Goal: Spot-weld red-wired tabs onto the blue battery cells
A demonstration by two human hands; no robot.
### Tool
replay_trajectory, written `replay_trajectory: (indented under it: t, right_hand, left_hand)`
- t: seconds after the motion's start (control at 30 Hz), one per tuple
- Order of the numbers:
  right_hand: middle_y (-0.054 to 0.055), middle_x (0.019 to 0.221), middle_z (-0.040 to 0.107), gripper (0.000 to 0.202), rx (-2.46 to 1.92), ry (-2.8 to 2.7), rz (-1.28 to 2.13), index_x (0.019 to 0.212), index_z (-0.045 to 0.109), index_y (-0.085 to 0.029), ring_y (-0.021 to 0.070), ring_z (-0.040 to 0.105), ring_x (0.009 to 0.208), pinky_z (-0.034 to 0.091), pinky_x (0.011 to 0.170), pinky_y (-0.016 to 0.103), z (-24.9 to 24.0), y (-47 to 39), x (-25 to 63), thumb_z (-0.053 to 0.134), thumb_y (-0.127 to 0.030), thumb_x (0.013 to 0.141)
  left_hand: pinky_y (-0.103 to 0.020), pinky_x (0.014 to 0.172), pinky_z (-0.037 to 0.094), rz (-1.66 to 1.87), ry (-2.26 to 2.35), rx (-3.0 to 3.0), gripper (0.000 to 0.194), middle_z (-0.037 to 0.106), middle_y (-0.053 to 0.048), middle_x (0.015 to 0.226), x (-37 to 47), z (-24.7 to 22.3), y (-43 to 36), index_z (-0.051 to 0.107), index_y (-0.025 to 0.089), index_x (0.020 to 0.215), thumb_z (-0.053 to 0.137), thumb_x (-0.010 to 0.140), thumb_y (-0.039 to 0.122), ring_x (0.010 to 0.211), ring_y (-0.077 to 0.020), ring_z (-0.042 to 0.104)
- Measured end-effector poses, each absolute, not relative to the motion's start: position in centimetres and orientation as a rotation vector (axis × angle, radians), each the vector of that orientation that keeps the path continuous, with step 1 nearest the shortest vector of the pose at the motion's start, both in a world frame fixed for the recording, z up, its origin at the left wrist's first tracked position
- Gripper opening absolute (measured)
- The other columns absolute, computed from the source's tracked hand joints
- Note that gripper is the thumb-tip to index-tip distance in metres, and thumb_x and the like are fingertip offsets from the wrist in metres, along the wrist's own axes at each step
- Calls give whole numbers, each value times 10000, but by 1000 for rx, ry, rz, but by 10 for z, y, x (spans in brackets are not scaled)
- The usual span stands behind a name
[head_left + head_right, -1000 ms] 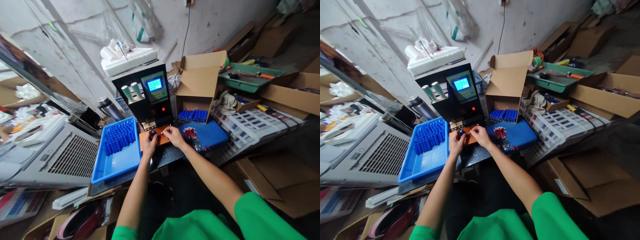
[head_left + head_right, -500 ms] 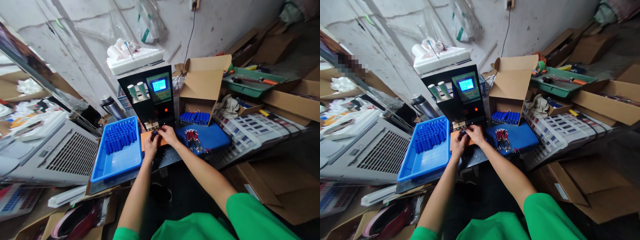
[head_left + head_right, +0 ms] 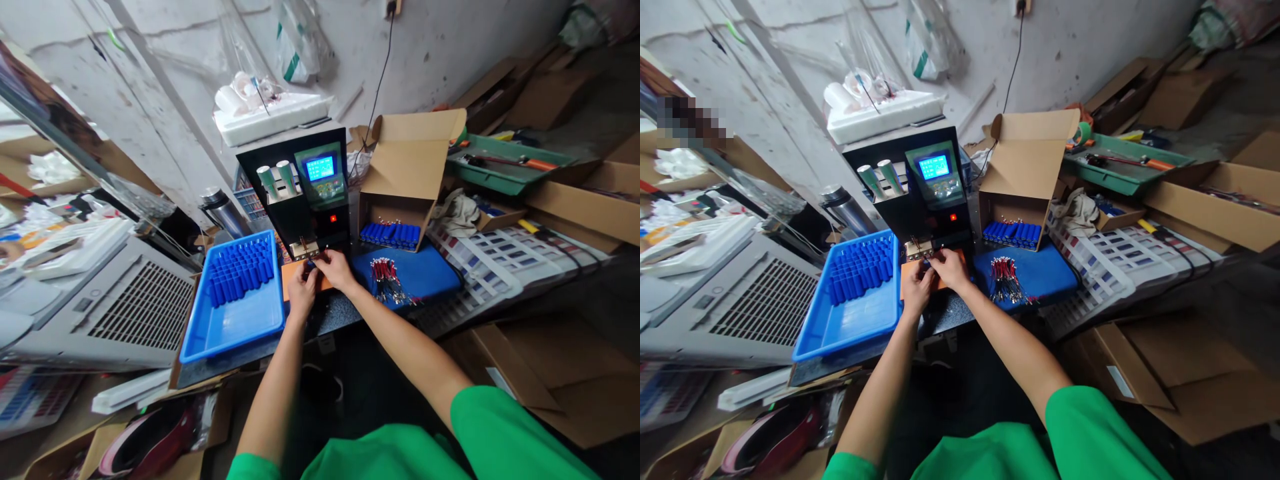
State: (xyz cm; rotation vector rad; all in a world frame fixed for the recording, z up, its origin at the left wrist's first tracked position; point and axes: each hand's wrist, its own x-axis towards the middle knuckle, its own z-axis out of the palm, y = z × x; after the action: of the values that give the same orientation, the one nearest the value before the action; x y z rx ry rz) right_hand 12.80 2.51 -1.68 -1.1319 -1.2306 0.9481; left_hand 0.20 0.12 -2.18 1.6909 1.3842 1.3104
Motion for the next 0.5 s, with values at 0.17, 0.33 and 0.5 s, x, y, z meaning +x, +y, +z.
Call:
replay_trajectory:
  t: [0.17, 0.33, 0.5]
  right_hand:
    - [49, 831, 750, 147, -1148, -1230, 956, 782, 676, -197, 210, 689, 794, 516, 713, 285, -14, 24, 128, 679, -340, 813]
    - [49, 827, 747, 151, -1114, -1231, 957, 768, 673, -199, 216, 692, 795, 522, 729, 296, -13, 24, 129, 679, -342, 814]
    - [43, 838, 749, 138, -1159, -1250, 948, 787, 686, -207, 215, 690, 808, 524, 731, 300, -14, 23, 129, 684, -341, 823]
  left_hand:
    - [-281, 756, 525, 1296, 1385, 1693, 347, 737, -61, 936, 1, -23, 2, 698, 173, 1141, 612, 886, 393, 786, -172, 661]
    - [-280, 733, 529, 1303, 1400, 1695, 355, 731, -53, 892, 1, -23, 1, 693, 170, 1150, 610, 891, 397, 776, -175, 662]
    - [-286, 740, 533, 1288, 1395, 1697, 367, 735, -61, 922, 1, -21, 1, 693, 172, 1160, 606, 895, 410, 789, -177, 668]
